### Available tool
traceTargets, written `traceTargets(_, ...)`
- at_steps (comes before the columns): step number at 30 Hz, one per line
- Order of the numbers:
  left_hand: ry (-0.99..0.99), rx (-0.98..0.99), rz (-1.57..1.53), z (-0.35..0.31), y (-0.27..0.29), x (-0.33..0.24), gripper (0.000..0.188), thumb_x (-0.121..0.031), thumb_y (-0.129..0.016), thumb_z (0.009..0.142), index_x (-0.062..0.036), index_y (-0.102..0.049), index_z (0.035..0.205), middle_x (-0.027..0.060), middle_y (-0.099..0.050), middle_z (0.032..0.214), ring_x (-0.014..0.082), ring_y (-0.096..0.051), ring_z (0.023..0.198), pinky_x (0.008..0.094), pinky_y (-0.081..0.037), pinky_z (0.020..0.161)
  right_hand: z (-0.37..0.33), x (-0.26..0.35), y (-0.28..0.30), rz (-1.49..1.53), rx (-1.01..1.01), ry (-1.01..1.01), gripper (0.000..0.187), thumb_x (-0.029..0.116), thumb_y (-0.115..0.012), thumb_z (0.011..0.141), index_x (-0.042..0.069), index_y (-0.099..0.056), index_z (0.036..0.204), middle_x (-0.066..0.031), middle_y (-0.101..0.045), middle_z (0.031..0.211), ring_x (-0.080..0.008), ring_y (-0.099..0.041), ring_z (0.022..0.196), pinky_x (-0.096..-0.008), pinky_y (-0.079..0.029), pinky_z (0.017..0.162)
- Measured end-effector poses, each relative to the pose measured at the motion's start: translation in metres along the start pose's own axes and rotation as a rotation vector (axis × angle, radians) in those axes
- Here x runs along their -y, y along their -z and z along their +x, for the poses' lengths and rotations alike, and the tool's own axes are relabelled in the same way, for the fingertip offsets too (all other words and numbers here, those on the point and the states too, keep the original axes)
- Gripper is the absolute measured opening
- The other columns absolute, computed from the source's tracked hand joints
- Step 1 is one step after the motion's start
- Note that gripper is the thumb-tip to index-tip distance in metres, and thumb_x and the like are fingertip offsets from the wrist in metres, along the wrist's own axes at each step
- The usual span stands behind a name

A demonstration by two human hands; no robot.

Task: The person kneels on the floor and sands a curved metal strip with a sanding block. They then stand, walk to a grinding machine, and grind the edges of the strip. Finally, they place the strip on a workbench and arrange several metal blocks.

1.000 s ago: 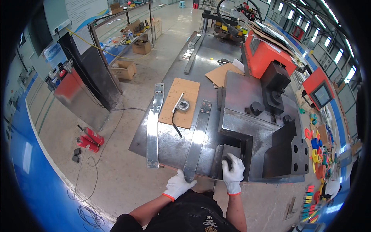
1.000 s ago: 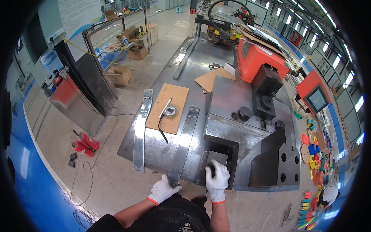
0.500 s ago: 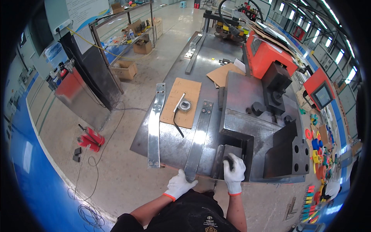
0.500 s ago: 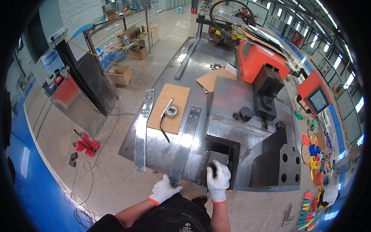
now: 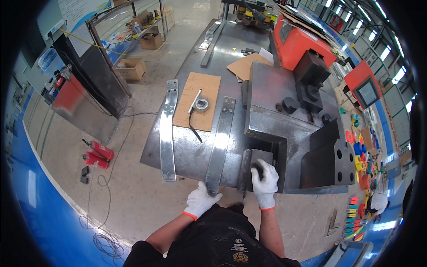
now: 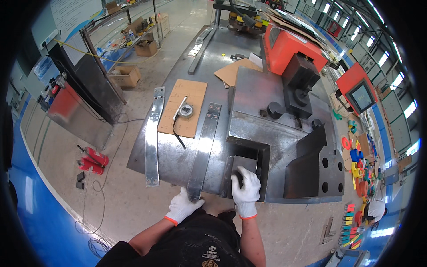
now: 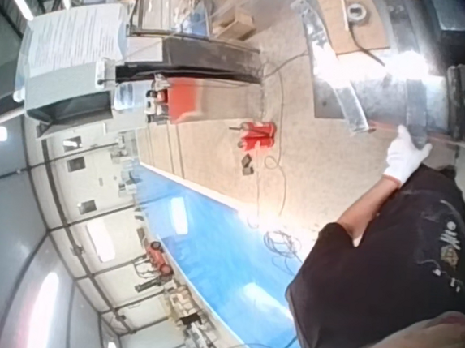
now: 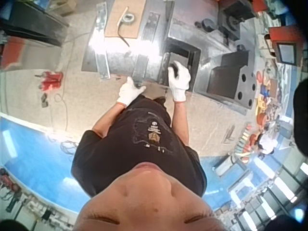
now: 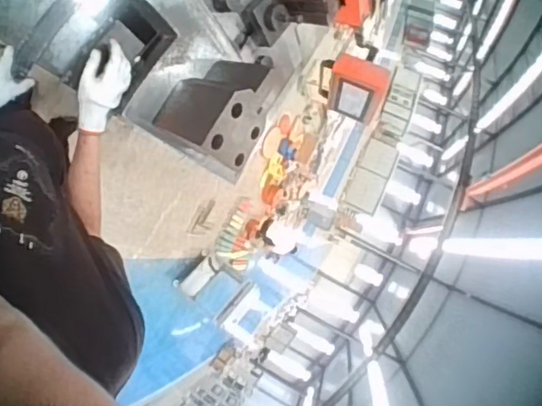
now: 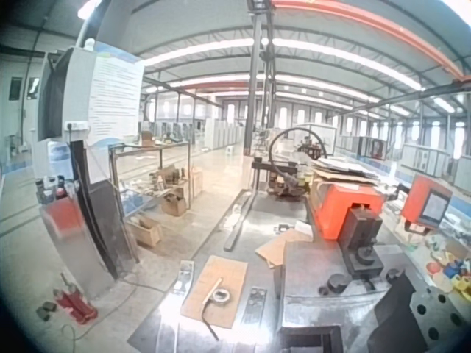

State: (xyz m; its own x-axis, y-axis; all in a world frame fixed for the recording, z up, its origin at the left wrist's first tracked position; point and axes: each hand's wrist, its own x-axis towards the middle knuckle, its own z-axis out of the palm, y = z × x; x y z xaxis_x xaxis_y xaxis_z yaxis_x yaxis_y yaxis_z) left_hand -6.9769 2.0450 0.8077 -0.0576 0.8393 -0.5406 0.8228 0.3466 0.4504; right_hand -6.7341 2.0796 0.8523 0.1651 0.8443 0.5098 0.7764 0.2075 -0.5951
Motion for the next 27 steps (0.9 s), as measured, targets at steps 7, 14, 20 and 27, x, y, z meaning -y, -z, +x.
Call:
traceTargets(7, -0.018, -0.012, -0.027, 0.000, -0.002, 0.012, 0.092, -0.068, -0.084, 0.076, -0.0003, -0.051, 0.129, 0.0273, -0.076, 0.104, 0.0480, -0.076, 0.098, 0.0548, -0.061, 0.087, 0.077, 0.138, 0.097, 0.524, -0.080, -0.662, 0.018, 0.012, -0.074, 0.102, -0.002, -0.074, 0.113, -0.0078, -0.074, 0.100, -0.0130, -0.068, 0.090, -0.0295, -0.056, 0.085)
traceTargets(14, 0.014, 0.007, 0.027, -0.002, 0.005, -0.006, 0.093, -0.071, -0.083, 0.076, 0.0003, -0.050, 0.128, 0.0276, -0.076, 0.104, 0.0487, -0.076, 0.099, 0.0571, -0.060, 0.087, 0.135, 0.220, 0.172, 0.821, 0.519, 0.396, 0.016, 0.014, -0.075, 0.101, 0.000, -0.072, 0.108, -0.0068, -0.071, 0.095, -0.0135, -0.064, 0.084, -0.0304, -0.053, 0.080)
traceTargets(20, -0.042, -0.020, 0.033, 0.007, -0.011, 0.010, 0.101, -0.073, -0.083, 0.076, 0.0048, -0.048, 0.129, 0.0276, -0.076, 0.102, 0.0483, -0.075, 0.100, 0.0543, -0.060, 0.087, 0.138, 0.234, 0.169, 0.859, 0.597, 0.401, 0.015, 0.015, -0.075, 0.100, 0.001, -0.070, 0.104, -0.0060, -0.069, 0.091, -0.0139, -0.061, 0.079, -0.0311, -0.050, 0.075)
traceTargets(27, -0.021, 0.007, 0.039, 0.001, 0.000, 0.001, 0.092, -0.071, -0.082, 0.079, 0.0005, -0.049, 0.127, 0.0265, -0.076, 0.107, 0.0469, -0.076, 0.099, 0.0556, -0.061, 0.084, 0.130, 0.237, 0.198, 0.850, 0.580, 0.364, 0.015, 0.016, -0.075, 0.099, 0.003, -0.068, 0.098, -0.0051, -0.066, 0.086, -0.0144, -0.057, 0.073, -0.0320, -0.047, 0.070)
